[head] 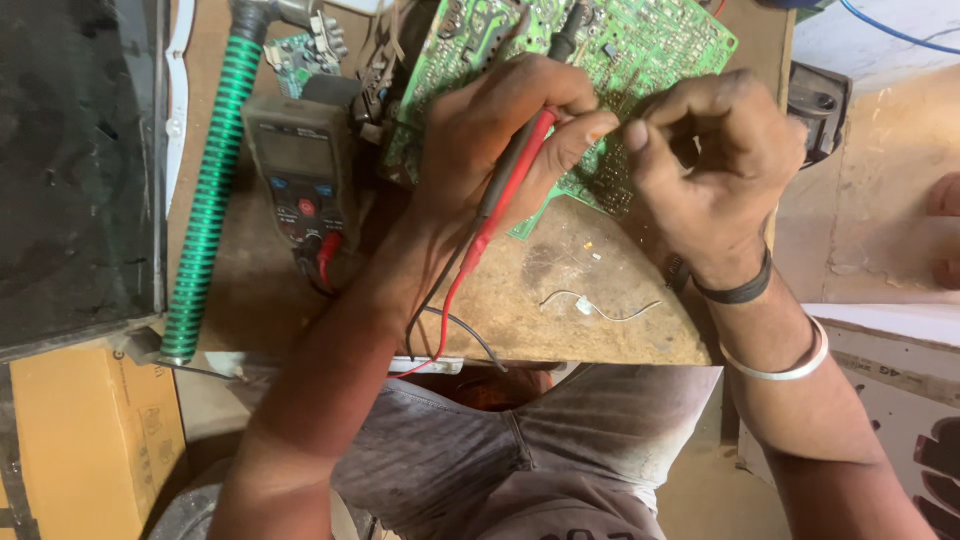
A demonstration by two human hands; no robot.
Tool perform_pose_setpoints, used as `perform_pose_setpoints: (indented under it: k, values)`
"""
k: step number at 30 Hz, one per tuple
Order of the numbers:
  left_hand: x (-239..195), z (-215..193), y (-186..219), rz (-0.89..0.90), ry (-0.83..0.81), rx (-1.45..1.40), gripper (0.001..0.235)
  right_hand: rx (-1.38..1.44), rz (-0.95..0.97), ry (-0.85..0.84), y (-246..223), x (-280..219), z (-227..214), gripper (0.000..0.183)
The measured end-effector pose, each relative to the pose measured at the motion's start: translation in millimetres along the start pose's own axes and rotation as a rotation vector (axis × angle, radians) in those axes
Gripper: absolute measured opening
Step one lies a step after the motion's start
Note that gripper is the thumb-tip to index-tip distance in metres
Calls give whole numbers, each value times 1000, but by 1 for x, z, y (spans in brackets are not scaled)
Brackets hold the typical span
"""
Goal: The person uses a multimeter to test various points on a green circuit board. They hold the red and black probes and touch them to different components and traces on the board to check electrical continuity or voltage.
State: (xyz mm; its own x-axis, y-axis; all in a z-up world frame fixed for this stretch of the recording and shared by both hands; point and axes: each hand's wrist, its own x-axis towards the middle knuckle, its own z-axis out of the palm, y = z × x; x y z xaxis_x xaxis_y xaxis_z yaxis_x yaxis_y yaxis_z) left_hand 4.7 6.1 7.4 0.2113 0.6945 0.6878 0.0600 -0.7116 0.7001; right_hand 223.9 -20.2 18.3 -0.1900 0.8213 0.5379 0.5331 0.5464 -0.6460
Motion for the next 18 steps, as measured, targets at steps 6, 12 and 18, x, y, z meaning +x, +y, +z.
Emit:
perform_pose_setpoints:
  k: [6,12,18]
  values:
    - [-5,0,12,1,-75,119,20,389,117,23,5,1,4,20]
    - [-1,2,14,28,-23,195,28,550,203,-38,4,2,5,14]
    - [-1,-1,18,93,33,337,25,721,319,-122,3,4,11,13]
